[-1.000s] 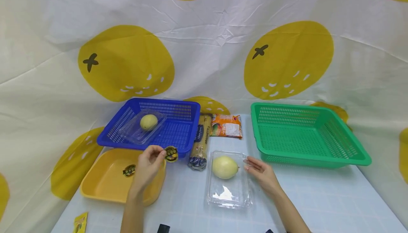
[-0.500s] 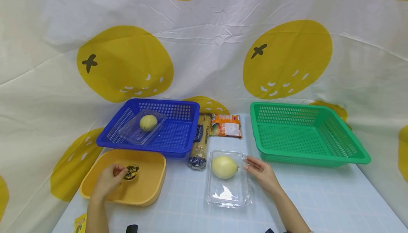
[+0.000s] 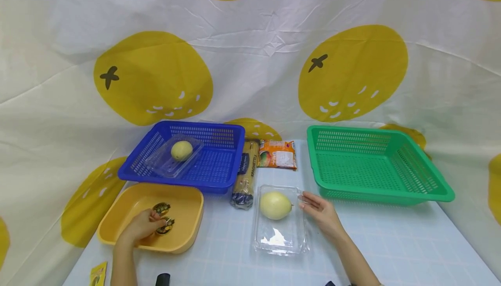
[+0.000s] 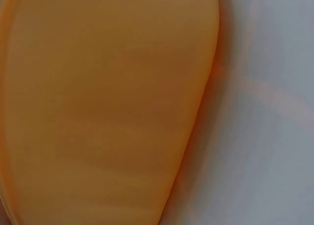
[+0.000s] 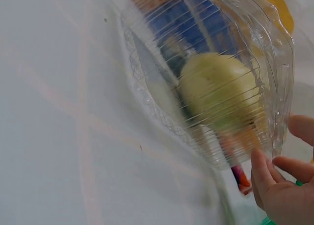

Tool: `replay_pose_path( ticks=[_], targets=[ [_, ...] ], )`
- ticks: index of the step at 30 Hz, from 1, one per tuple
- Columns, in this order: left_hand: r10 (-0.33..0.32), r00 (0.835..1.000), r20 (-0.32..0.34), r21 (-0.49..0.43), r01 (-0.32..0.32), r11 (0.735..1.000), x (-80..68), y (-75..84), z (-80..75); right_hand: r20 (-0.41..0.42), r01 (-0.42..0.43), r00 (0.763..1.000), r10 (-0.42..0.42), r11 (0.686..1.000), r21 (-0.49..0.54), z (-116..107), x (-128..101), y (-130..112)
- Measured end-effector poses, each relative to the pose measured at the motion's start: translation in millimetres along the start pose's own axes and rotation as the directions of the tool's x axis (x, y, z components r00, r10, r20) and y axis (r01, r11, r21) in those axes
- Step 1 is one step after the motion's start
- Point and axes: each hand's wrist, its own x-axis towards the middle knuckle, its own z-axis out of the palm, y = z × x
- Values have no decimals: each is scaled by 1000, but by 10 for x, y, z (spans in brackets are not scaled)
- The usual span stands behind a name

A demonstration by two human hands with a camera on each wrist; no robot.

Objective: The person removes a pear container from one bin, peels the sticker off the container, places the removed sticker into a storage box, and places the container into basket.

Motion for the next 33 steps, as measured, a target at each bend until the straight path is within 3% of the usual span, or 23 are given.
replay_pose_path(
  ticks=[7,14,23,26,28,29,31,33],
  targets=[
    [28,999,-25,115,-25,993,39,64,23,-15,-14,1000,14,1000,-19,-5,6,15],
    [59,995,-77,268,-36,963,41,81,12,-15,-18,1000,18,999,-32,-7,17,10],
    [21,997,-81,245,-1,970,33,111,-5,-5,-13,1000,13,1000,-18,4,11,-8],
    [42,991,-131,244,-9,970,17,113,7,-7,-20,1000,20,1000,-18,4,6,-5],
    [87,971,-225,229,-34,973,10,106,31,-8,-21,1000,21,1000,-22,3,6,2],
    [118,949,-294,208,-57,976,8,103,50,-7,-20,1000,19,1000,-23,2,6,5],
    [169,885,-433,141,-119,983,8,114,99,-9,-21,1000,21,1000,-18,0,7,13],
    [199,805,-560,46,-209,977,18,155,162,-6,-14,1000,14,1000,-22,-3,10,21]
  ],
)
